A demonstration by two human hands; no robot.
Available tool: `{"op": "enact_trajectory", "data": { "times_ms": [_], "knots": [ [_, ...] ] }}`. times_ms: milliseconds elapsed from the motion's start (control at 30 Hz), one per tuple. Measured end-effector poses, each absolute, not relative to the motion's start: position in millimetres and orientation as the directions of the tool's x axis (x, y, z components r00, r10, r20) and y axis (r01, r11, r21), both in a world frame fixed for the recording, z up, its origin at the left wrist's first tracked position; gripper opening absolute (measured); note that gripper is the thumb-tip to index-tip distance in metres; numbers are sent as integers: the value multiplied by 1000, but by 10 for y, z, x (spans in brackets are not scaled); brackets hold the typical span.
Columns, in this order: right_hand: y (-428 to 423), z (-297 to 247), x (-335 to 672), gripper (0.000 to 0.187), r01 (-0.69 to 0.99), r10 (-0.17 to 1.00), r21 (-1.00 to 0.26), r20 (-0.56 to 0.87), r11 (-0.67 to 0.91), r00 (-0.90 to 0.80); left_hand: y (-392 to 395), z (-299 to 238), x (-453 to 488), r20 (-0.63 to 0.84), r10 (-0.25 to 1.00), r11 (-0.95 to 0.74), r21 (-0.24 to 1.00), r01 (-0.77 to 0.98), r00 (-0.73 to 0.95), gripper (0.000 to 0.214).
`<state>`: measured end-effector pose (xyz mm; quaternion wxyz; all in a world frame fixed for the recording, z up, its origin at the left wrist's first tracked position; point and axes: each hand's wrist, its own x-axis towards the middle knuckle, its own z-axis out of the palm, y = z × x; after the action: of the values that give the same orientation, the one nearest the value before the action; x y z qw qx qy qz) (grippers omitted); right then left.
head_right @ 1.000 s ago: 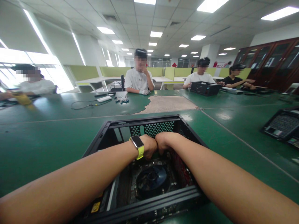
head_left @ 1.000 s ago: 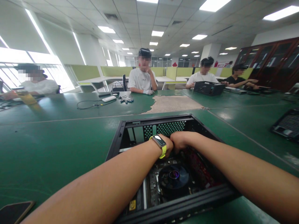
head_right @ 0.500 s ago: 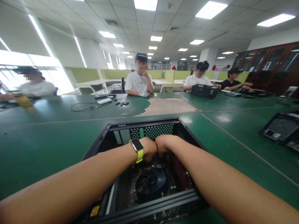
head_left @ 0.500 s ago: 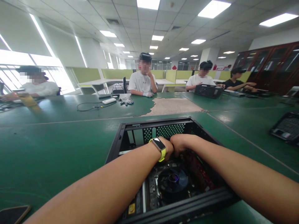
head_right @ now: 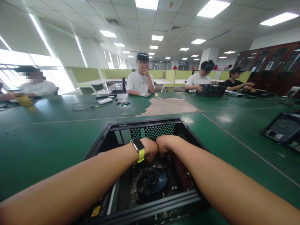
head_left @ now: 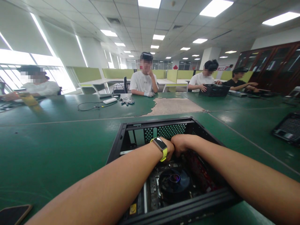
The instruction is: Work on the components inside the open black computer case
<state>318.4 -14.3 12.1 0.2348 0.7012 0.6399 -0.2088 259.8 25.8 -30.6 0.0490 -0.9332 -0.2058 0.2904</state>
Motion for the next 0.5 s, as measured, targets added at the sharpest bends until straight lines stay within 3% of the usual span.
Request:
{"op": "enact_trajectory", "data": {
  "times_ms": [167, 500],
  "knots": [
    [-146, 100, 3190, 37, 996, 793, 57, -601, -75, 94, 209, -221, 2586, -635, 448, -894, -325, 309, 629, 21],
    [-140, 100, 3186, 41, 998, 805, 42, -589, -47, 63, 218, -189, 2483, -579, 372, -928, -244, 281, 725, 38]
  ]
}}
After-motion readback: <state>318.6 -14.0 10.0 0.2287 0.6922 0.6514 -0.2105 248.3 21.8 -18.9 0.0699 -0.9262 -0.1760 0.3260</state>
